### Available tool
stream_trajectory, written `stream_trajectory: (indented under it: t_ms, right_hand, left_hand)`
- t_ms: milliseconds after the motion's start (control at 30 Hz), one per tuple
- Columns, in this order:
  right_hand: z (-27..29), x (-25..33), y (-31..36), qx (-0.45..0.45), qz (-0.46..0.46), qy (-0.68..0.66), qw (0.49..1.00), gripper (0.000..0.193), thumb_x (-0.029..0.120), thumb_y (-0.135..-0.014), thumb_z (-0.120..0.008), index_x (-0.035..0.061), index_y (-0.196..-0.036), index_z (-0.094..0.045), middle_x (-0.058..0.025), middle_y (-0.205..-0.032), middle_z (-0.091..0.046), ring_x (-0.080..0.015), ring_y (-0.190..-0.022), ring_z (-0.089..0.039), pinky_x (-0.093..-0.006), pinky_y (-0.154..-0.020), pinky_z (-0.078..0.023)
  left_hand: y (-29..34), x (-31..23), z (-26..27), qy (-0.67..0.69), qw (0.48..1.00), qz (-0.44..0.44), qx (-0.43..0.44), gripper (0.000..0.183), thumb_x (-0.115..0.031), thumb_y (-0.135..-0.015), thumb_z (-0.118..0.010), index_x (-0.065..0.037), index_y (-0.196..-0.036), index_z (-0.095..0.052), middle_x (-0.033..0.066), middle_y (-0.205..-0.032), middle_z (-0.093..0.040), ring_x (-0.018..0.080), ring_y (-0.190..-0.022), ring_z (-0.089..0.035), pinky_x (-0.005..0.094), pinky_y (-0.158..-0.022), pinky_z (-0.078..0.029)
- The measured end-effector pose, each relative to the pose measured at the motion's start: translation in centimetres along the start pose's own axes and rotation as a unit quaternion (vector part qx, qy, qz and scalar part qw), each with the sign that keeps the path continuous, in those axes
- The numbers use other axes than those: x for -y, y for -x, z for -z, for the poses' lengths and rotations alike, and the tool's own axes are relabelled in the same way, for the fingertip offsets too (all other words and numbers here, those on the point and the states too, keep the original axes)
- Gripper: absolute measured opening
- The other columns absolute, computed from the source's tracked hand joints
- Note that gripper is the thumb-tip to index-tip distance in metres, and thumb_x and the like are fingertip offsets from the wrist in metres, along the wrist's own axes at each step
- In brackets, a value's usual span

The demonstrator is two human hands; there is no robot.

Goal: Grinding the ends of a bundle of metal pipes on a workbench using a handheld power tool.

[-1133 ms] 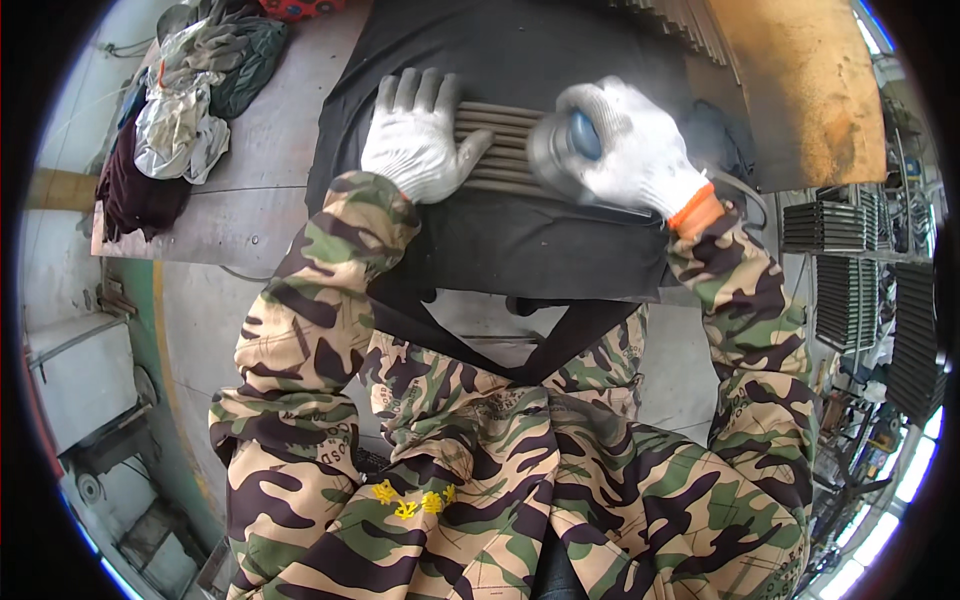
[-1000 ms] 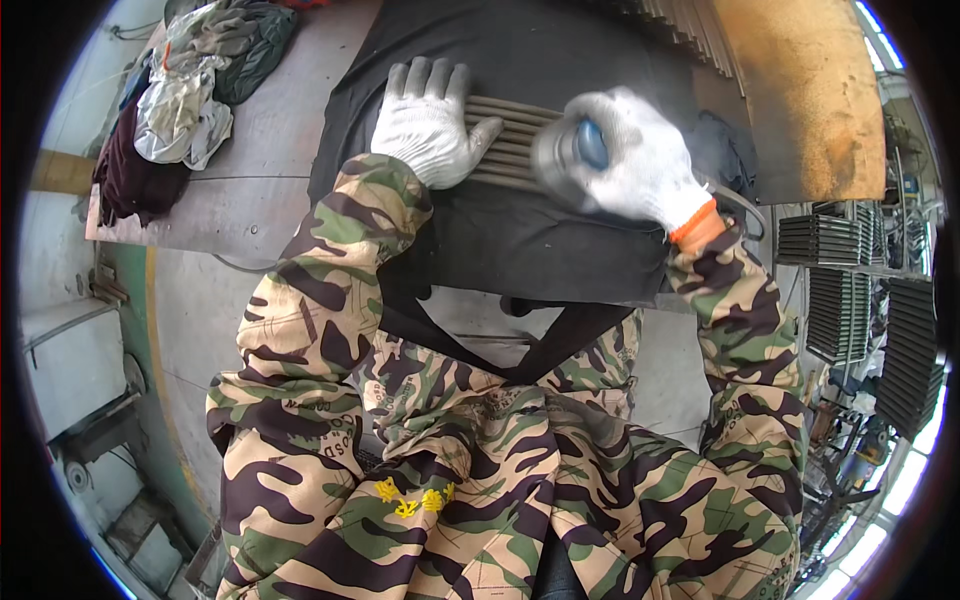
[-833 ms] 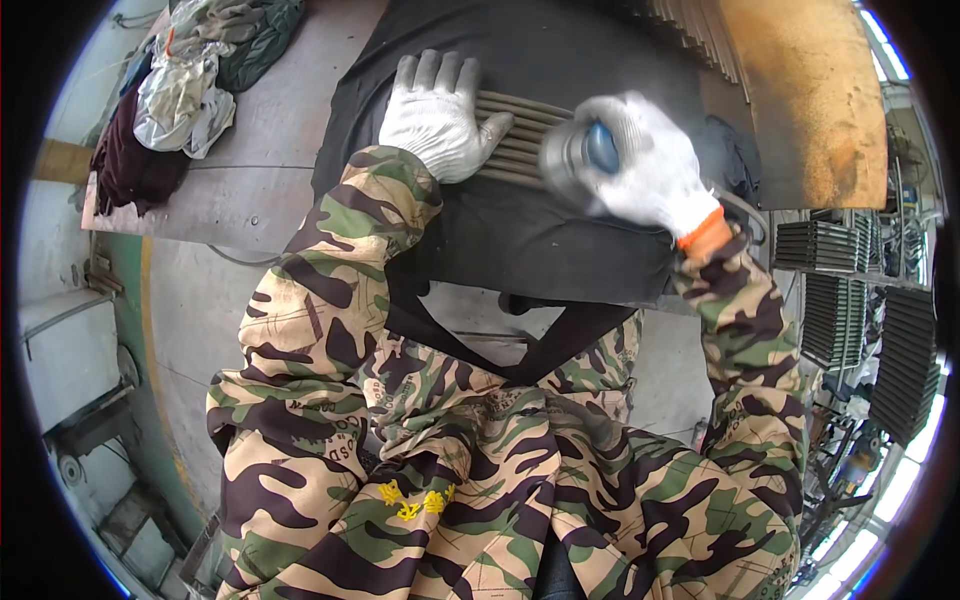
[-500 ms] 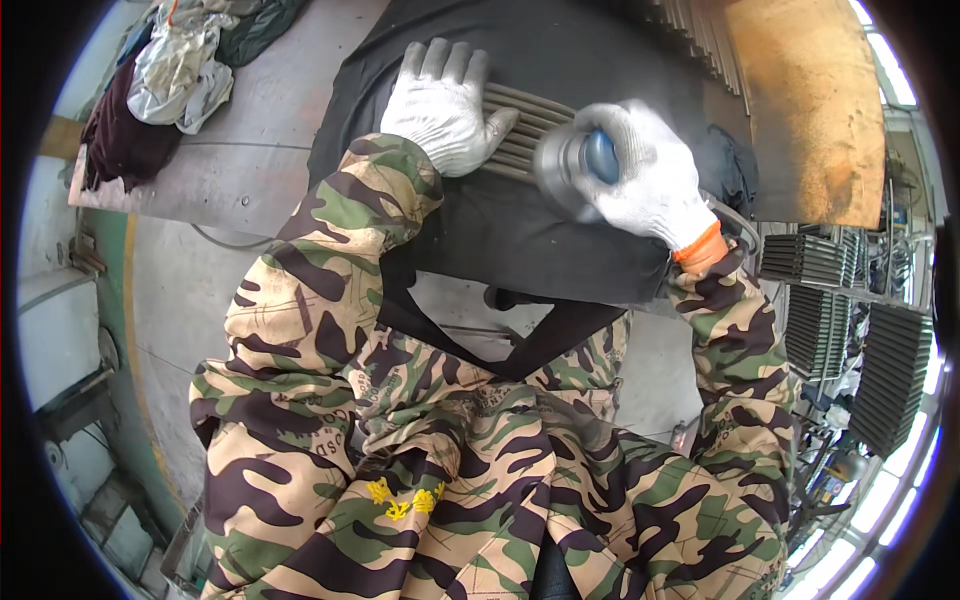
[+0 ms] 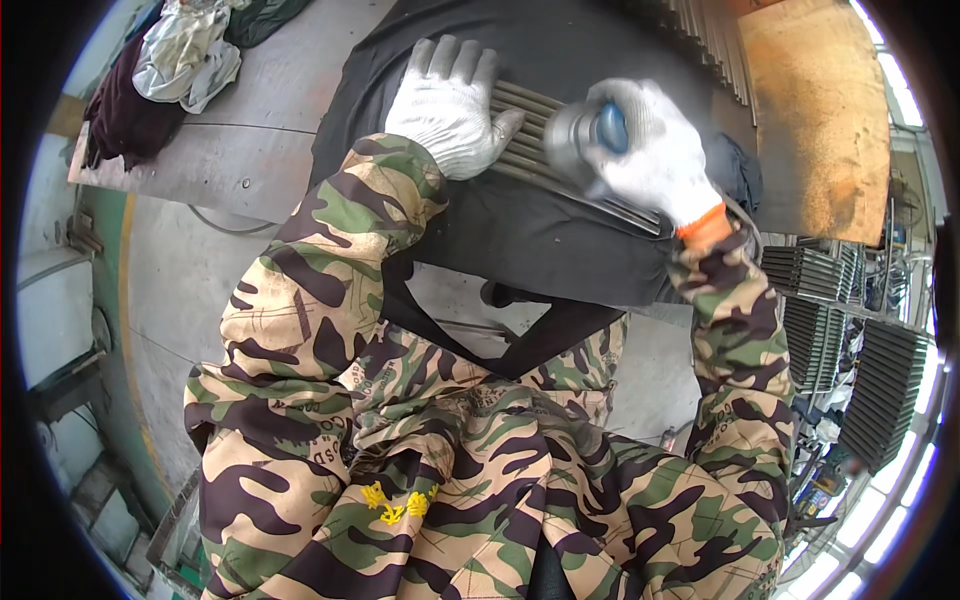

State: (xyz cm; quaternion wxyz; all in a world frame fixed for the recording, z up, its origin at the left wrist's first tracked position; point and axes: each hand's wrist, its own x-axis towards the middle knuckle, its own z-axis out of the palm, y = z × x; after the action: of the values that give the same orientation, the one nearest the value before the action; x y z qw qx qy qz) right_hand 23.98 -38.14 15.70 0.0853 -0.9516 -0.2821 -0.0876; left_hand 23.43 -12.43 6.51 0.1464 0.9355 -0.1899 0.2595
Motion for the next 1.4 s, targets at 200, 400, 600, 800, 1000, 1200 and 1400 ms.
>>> stream_trajectory:
  t_ms: [200,400,600,800,1000,1200,1400]
  right_hand:
    - [0.4,0.2,-0.4,-0.007,-0.028,-0.01,1.0,0.038,0.039,-0.09,-0.077,0.0194,-0.122,-0.072,-0.0145,-0.111,-0.069,-0.0355,-0.107,-0.071,-0.0454,-0.096,-0.059]
    - [0.3,1.0,1.6,-0.016,0.021,-0.042,0.999,0.039,0.039,-0.089,-0.076,0.0193,-0.123,-0.071,-0.0148,-0.108,-0.069,-0.0363,-0.104,-0.071,-0.0465,-0.094,-0.059]
    - [0.0,-0.5,-0.7,0.026,-0.041,0.009,0.999,0.043,0.043,-0.092,-0.073,0.0191,-0.127,-0.07,-0.0159,-0.116,-0.068,-0.036,-0.111,-0.07,-0.046,-0.098,-0.058]
    - [0.7,0.0,-0.4,0.015,-0.053,-0.001,0.998,0.043,0.043,-0.091,-0.073,0.0174,-0.126,-0.073,-0.0164,-0.113,-0.07,-0.0386,-0.111,-0.071,-0.0482,-0.1,-0.058]
    - [1.1,0.4,0.4,0.033,-0.039,-0.016,0.999,0.044,0.044,-0.092,-0.071,0.0185,-0.128,-0.072,-0.0169,-0.12,-0.071,-0.0378,-0.118,-0.07,-0.0482,-0.103,-0.057]
    - [0.4,-0.9,-1.3,0.008,-0.048,0.006,0.999,0.041,0.043,-0.093,-0.069,0.0212,-0.128,-0.072,-0.0174,-0.117,-0.071,-0.0382,-0.115,-0.071,-0.0495,-0.1,-0.058]
    - [0.9,-1.8,-2.6,-0.041,-0.05,-0.011,0.998,0.033,0.036,-0.089,-0.071,0.0069,-0.105,-0.072,-0.0243,-0.098,-0.074,-0.0434,-0.095,-0.073,-0.0505,-0.086,-0.06]
  left_hand:
    - [-0.7,-0.2,0.6,-0.014,1.0,-0.001,0.023,0.065,-0.045,-0.094,-0.072,0.004,-0.136,-0.06,0.0199,-0.134,-0.064,0.0387,-0.13,-0.057,0.0536,-0.119,-0.038]
    - [0.4,-1.4,0.8,-0.005,0.999,0.007,0.039,0.071,-0.045,-0.094,-0.072,0.005,-0.142,-0.06,0.0215,-0.139,-0.063,0.0397,-0.135,-0.055,0.0542,-0.121,-0.037]
    - [0.4,-1.5,1.4,0.002,0.998,0.009,0.057,0.071,-0.045,-0.095,-0.07,0.006,-0.143,-0.06,0.0225,-0.142,-0.062,0.0404,-0.138,-0.053,0.0543,-0.123,-0.035]
    - [0.9,-1.4,0.9,-0.001,0.999,-0.001,0.042,0.069,-0.042,-0.095,-0.07,0.005,-0.144,-0.058,0.0224,-0.144,-0.061,0.0411,-0.139,-0.052,0.055,-0.124,-0.034]
    - [1.0,-1.5,0.4,0.019,0.999,-0.04,0.002,0.06,-0.039,-0.086,-0.079,0.002,-0.127,-0.064,0.0176,-0.127,-0.062,0.0372,-0.122,-0.056,0.0553,-0.114,-0.04]
    - [-1.1,-1.0,-0.1,-0.03,0.997,-0.01,0.073,0.054,-0.043,-0.098,-0.066,0.0,-0.131,-0.063,0.0194,-0.137,-0.062,0.0393,-0.129,-0.055,0.0527,-0.112,-0.04]
    - [-1.6,-1.2,-0.9,-0.04,0.995,-0.015,0.09,0.063,-0.045,-0.1,-0.063,0.003,-0.14,-0.059,0.021,-0.14,-0.061,0.0408,-0.133,-0.053,0.0544,-0.117,-0.037]
